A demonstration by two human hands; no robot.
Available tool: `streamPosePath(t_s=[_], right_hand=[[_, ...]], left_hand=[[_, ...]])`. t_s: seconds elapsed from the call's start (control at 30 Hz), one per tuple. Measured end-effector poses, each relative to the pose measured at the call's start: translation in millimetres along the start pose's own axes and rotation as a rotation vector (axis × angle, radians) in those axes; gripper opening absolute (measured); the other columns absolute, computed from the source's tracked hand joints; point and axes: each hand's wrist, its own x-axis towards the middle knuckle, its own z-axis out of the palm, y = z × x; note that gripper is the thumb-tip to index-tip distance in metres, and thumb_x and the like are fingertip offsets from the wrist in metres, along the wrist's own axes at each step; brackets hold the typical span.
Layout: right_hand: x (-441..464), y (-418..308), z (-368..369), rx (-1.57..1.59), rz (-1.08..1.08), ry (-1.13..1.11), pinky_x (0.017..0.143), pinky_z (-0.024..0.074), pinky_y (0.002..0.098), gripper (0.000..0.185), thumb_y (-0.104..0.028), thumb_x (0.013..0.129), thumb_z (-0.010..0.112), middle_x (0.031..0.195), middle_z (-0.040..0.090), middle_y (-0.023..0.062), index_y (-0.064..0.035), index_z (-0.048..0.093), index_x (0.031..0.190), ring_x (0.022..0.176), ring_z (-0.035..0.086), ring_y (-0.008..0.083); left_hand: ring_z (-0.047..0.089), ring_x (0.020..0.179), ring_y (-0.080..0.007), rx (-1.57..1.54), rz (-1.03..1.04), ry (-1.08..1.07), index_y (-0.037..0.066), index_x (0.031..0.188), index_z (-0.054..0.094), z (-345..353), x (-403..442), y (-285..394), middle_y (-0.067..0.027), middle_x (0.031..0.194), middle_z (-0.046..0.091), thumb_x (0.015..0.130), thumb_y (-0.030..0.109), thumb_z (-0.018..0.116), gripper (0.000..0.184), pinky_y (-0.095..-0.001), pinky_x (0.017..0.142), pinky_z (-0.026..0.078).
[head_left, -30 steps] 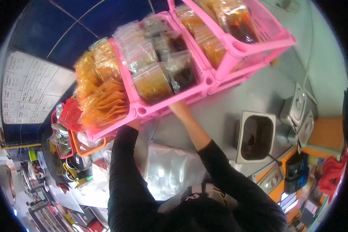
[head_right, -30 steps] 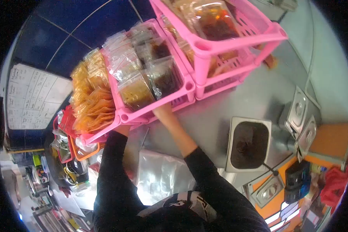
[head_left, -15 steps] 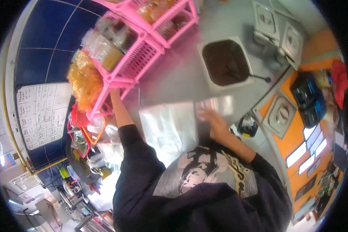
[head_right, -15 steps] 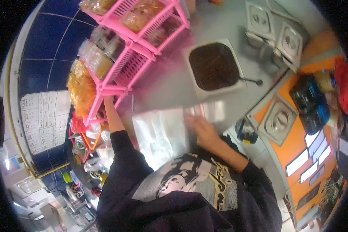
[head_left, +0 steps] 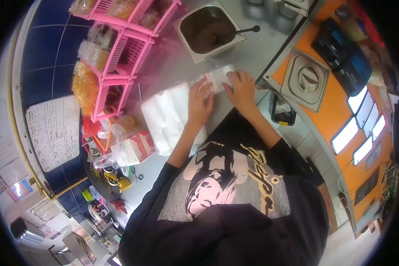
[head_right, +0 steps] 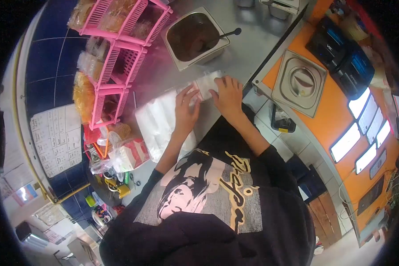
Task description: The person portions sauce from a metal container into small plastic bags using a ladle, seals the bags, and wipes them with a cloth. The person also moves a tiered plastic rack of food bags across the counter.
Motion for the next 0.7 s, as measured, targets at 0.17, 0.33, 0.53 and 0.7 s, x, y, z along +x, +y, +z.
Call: streamPosePath(t_s=[0.17,0.33,0.53,0.7], right_hand=[[5,7,10,-0.018,-0.006,0.129,0.082,0.0415,0.0430,0.031,-0.014,0.073,0.069,0.106,0.054,0.0087,-0.0094,0.061,0.103,0.097,0.051,0.0299],[9,20,22,-0.019,0.047,0.160,0.075,0.0480,0.0374,0.021,-0.012,0.075,0.067,0.102,0.058,0.0054,-0.0090,0.064,0.095,0.093,0.055,0.0281],[1,-8,-24,0.343,0.109,0.382,0.065,0.0501,0.0342,0.013,-0.002,0.076,0.063,0.093,0.061,0.0088,-0.0037,0.062,0.089,0.080,0.060,0.0284],[-23,-34,-62,0.708,0.170,0.138,0.060,0.0481,0.0301,0.014,0.005,0.077,0.060,0.085,0.061,0.0136,0.0001,0.061,0.090,0.069,0.062,0.0268]], left_hand=[[0.045,0.120,-0.0353,0.028,-0.019,-0.020,0.002,0.121,0.053,22,2,-18,-0.0171,0.131,0.048,0.085,0.008,0.060,0.037,-0.0412,0.100,0.037],[0.043,0.123,-0.0376,0.013,-0.048,-0.041,0.002,0.127,0.048,24,-3,-26,-0.0211,0.133,0.045,0.089,0.011,0.056,0.039,-0.0407,0.101,0.036],[0.042,0.124,-0.0291,-0.555,-0.189,-0.082,0.001,0.131,0.041,-7,9,7,-0.0172,0.135,0.041,0.090,0.011,0.056,0.045,-0.0391,0.103,0.034],[0.048,0.120,-0.0243,-1.049,-0.556,-0.395,0.001,0.135,0.035,-15,9,15,-0.0133,0.135,0.043,0.092,0.019,0.057,0.052,-0.0419,0.101,0.039]])
